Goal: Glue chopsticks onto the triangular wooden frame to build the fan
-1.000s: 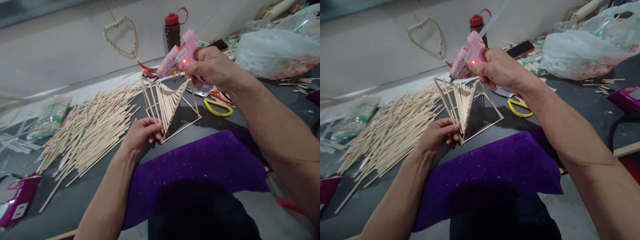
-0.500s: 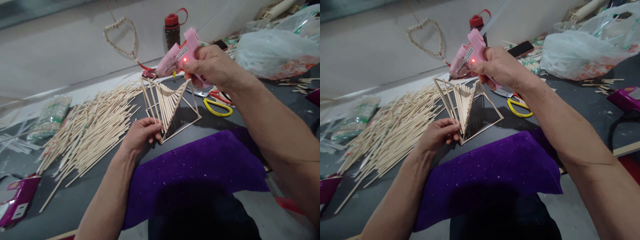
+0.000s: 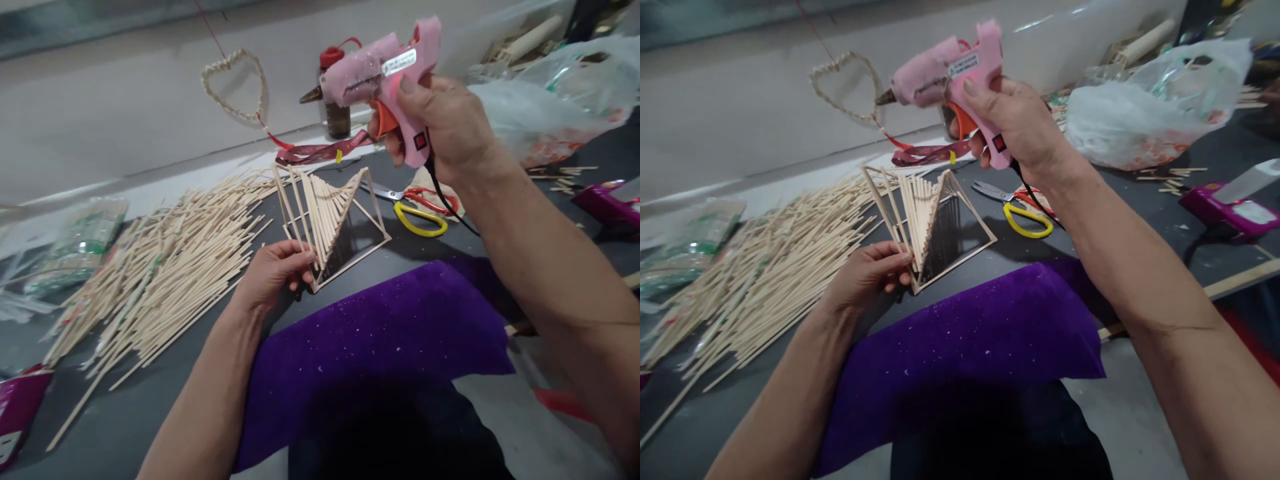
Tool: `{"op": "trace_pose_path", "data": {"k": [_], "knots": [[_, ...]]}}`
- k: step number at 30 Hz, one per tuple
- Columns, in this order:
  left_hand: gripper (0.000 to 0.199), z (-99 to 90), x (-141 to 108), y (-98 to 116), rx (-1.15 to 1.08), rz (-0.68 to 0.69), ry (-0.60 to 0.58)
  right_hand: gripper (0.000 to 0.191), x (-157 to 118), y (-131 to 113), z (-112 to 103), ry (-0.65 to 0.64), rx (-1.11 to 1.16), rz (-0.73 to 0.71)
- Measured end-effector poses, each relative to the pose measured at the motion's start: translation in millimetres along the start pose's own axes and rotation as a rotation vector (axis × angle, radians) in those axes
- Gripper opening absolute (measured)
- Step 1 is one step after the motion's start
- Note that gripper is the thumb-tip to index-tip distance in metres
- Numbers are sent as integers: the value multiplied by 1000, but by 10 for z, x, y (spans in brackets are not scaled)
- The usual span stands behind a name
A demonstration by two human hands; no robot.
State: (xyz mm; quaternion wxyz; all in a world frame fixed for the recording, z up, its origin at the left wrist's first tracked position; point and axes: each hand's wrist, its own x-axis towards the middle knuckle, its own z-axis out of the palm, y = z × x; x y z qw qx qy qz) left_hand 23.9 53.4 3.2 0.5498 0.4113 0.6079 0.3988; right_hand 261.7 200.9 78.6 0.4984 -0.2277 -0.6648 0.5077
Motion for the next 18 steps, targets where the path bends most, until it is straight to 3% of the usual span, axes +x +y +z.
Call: {"op": "trace_pose_path", "data": {"k": [6, 12, 18], "knots": [[15, -18, 15, 9, -13, 1, -27, 16, -247, -29, -456, 166, -194, 285], [17, -7, 7, 33, 6, 12, -11, 13, -633, 219, -800, 404, -154, 437], [19, -4, 14, 28, 24, 23, -16, 13, -848, 407, -986, 404, -207, 521]]}}
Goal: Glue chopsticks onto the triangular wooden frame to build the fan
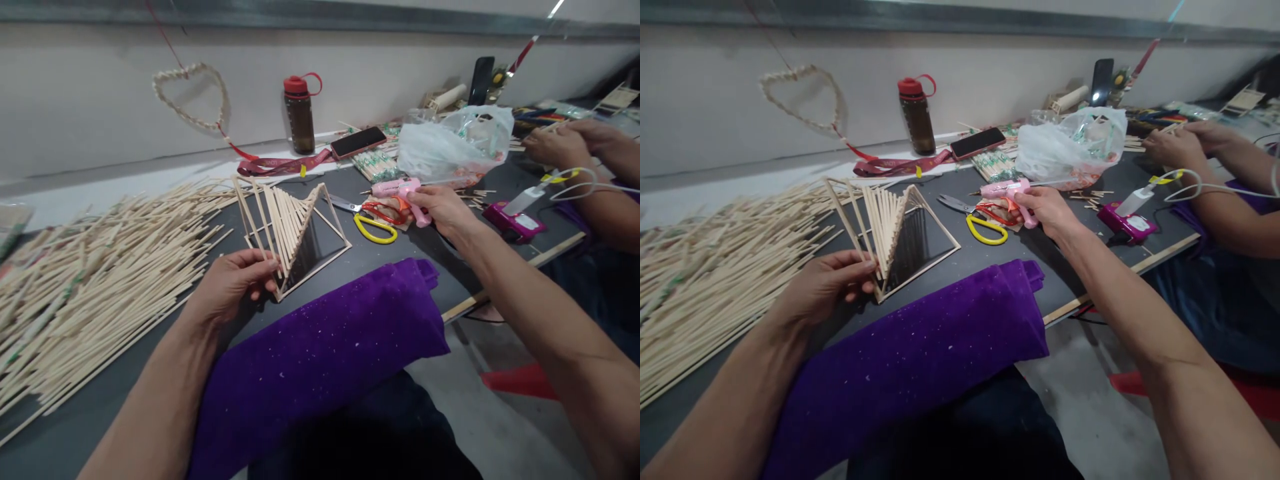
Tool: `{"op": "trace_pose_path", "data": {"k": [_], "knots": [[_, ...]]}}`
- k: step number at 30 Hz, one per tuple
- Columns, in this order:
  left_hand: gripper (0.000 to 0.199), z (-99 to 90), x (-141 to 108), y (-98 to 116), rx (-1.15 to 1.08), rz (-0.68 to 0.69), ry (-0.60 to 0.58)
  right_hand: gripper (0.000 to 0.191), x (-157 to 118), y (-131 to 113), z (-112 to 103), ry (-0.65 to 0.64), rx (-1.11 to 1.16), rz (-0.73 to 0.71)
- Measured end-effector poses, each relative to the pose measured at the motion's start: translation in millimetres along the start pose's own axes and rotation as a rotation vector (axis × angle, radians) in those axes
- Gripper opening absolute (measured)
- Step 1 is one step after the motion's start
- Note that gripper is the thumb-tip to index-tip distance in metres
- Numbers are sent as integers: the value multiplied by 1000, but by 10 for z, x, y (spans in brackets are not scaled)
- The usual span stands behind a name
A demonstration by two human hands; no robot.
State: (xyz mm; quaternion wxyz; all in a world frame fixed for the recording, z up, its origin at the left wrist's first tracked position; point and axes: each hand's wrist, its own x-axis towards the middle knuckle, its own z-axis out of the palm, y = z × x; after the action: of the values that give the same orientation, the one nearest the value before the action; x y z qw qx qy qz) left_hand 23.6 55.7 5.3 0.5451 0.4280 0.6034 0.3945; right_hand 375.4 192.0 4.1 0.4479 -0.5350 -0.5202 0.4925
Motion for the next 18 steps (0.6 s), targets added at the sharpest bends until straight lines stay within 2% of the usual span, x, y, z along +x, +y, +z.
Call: {"op": "trace_pose_path", "data": {"k": [6, 18], "knots": [[18, -7, -6, -2, 8, 7, 13, 14, 63, 69, 40, 53, -62, -38], [19, 4, 1, -3, -11, 6, 16, 13, 273, 170, 55, 105, -165, 43]]}}
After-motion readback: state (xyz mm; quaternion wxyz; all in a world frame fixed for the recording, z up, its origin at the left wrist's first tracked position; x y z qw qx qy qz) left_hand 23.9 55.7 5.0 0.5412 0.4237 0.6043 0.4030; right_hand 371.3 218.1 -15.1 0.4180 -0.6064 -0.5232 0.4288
